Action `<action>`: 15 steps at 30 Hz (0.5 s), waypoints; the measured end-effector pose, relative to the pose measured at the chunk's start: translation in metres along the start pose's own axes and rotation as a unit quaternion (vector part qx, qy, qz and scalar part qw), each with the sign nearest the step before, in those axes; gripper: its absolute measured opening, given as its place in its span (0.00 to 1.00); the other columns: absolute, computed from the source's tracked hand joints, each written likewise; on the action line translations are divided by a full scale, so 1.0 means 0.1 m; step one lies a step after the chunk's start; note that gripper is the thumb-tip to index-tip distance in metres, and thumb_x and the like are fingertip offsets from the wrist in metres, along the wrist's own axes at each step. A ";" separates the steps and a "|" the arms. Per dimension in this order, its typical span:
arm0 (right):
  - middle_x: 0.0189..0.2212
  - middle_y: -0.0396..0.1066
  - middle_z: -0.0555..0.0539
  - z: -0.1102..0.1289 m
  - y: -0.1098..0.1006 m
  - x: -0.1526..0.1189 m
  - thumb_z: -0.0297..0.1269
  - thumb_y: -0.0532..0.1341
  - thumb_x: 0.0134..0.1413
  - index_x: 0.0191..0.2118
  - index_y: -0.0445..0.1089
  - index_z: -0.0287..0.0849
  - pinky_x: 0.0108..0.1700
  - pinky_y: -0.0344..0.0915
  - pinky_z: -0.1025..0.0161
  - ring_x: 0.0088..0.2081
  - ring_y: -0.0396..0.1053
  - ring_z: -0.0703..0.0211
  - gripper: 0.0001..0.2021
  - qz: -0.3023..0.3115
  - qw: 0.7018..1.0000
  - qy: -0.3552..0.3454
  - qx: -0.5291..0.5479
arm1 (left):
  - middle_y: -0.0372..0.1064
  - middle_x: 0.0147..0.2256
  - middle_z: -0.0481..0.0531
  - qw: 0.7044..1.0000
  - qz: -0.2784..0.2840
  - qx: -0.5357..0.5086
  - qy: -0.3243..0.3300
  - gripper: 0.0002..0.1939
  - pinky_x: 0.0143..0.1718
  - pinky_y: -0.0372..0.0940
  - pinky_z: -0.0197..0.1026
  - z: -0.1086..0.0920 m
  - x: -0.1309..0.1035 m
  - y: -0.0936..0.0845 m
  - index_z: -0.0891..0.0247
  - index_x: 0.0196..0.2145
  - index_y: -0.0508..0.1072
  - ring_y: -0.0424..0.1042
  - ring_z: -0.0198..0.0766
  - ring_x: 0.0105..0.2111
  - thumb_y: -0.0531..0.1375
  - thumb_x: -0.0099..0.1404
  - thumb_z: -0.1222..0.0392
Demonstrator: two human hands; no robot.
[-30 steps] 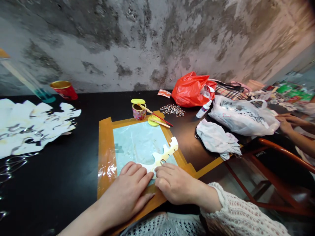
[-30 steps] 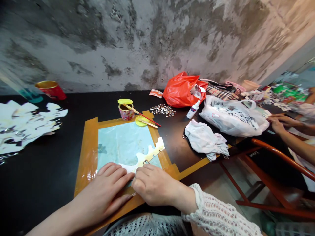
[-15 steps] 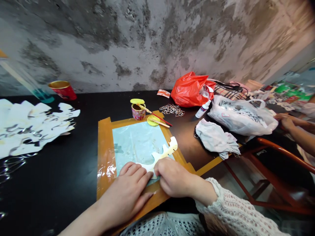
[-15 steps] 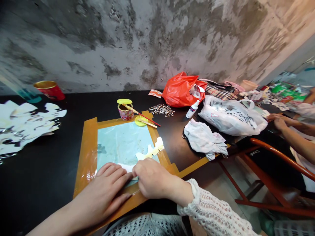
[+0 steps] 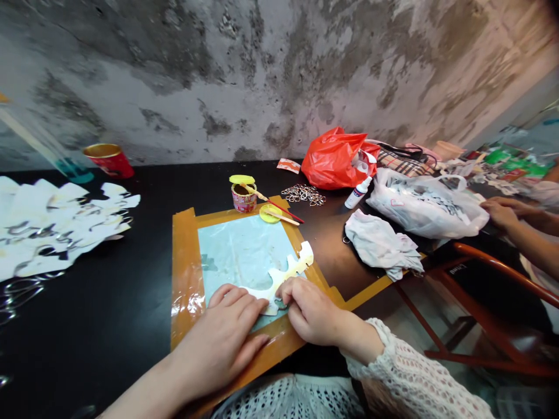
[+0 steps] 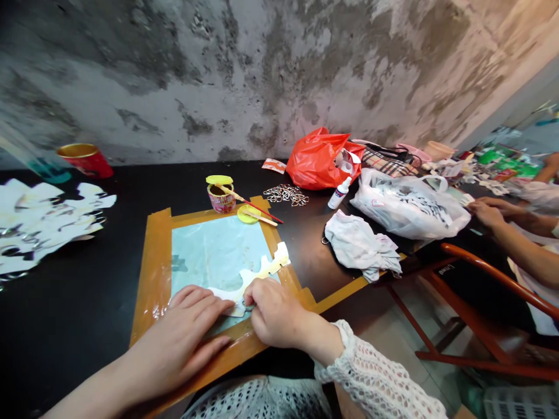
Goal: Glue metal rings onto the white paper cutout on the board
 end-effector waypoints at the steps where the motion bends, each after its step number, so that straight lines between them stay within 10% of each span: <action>1: 0.35 0.67 0.45 0.01 0.01 0.01 0.20 0.50 0.46 0.36 0.57 0.44 0.41 0.66 0.58 0.37 0.65 0.57 0.13 0.003 1.000 -0.004 -0.008 | 0.71 0.42 0.54 1.000 0.007 -0.001 0.001 0.15 0.50 0.55 0.53 0.00 0.00 0.01 0.60 0.50 0.68 0.66 0.47 0.43 0.57 0.68 0.53; 15: 0.32 0.68 0.41 0.13 0.23 0.11 0.22 0.49 0.53 0.38 0.65 0.38 0.41 0.63 0.56 0.35 0.62 0.53 0.10 0.129 0.970 -0.092 -0.185 | 0.69 0.39 0.53 0.999 0.033 -0.013 -0.015 0.12 0.49 0.54 0.53 0.01 0.00 0.02 0.60 0.45 0.70 0.65 0.46 0.42 0.54 0.70 0.51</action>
Point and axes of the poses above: each hand's wrist, its own x-axis towards the middle knuckle, its own y-axis out of the palm, z = x × y, the point moved 8 cm from there along x, towards the middle knuckle
